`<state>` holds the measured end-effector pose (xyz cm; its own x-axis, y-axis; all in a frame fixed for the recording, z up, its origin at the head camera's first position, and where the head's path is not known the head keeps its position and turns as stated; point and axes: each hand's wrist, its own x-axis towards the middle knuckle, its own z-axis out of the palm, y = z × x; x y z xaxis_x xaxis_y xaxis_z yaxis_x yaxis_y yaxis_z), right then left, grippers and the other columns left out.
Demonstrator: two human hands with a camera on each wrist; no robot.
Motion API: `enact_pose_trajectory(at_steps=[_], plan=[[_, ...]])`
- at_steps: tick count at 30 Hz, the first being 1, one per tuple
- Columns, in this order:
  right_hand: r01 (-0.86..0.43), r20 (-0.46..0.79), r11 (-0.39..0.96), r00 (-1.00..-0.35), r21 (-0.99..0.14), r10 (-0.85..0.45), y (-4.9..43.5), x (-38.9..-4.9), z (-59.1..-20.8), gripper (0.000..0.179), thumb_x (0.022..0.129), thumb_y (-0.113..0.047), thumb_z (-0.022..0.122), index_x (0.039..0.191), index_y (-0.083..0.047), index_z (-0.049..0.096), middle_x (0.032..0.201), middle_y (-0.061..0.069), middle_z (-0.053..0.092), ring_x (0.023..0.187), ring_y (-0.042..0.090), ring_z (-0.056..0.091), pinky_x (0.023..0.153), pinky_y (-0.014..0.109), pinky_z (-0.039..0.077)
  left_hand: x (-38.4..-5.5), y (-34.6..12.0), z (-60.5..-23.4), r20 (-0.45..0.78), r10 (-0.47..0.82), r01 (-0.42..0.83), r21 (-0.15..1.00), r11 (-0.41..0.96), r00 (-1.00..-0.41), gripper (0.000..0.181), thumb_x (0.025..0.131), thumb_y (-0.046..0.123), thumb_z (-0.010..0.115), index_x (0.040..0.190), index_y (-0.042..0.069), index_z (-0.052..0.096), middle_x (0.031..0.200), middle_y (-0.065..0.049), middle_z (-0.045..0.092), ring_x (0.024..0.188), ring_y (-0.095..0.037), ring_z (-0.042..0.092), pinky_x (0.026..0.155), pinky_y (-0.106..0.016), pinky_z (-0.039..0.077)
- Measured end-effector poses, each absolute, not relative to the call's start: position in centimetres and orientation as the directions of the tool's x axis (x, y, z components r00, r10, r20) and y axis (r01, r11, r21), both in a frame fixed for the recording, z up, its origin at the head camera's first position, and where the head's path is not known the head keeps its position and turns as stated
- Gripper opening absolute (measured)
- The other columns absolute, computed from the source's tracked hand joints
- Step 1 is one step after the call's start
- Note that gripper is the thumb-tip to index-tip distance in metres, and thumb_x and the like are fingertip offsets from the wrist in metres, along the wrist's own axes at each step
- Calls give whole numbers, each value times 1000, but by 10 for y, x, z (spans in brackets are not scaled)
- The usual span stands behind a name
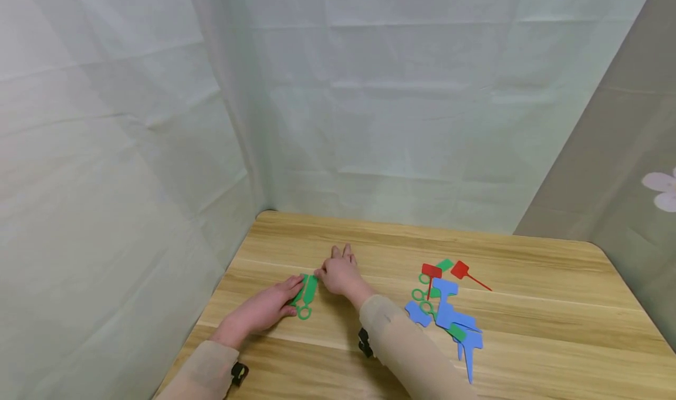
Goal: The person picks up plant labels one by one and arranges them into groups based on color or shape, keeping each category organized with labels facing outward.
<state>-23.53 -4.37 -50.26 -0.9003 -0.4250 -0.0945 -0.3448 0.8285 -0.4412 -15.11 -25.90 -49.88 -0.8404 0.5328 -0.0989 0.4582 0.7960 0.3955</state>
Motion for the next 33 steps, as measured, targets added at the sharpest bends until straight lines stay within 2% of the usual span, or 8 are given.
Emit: enact_pose_trajectory(at_steps=[5,15,21,33], plan=[[-345,-101,829,-898,-441,-427,-43,-236,-503,44,110,-47,58,118,-10,82,169,28,33,158,58,11,128,62,22,-152,-259,-498,-94,534,462,391,796,-840,69,104,23,70,160,-7,43,166,-27,38,148,-48,44,117,-62,41],[-341,-101,821,-898,-457,-429,-42,-236,-503,47,111,-49,55,112,-10,82,169,29,32,158,57,11,128,63,22,-154,-259,-501,-68,546,482,389,785,-835,70,103,21,72,160,-7,42,165,-28,39,145,-49,47,116,-61,43],[-342,-102,826,-899,-448,-427,-41,-235,-502,49,111,-50,53,114,-10,82,169,27,33,158,57,10,128,63,22,-156,-259,-503,-62,544,481,388,786,-837,72,101,20,73,160,-7,42,166,-28,39,145,-48,48,116,-60,43],[-349,-43,796,-905,-495,-424,-39,-240,-502,39,111,-45,56,103,-12,75,163,30,41,155,61,17,126,66,24,-156,-260,-505,-33,553,497,395,772,-832,73,101,22,73,159,-9,41,164,-28,41,143,-47,50,115,-59,45]])
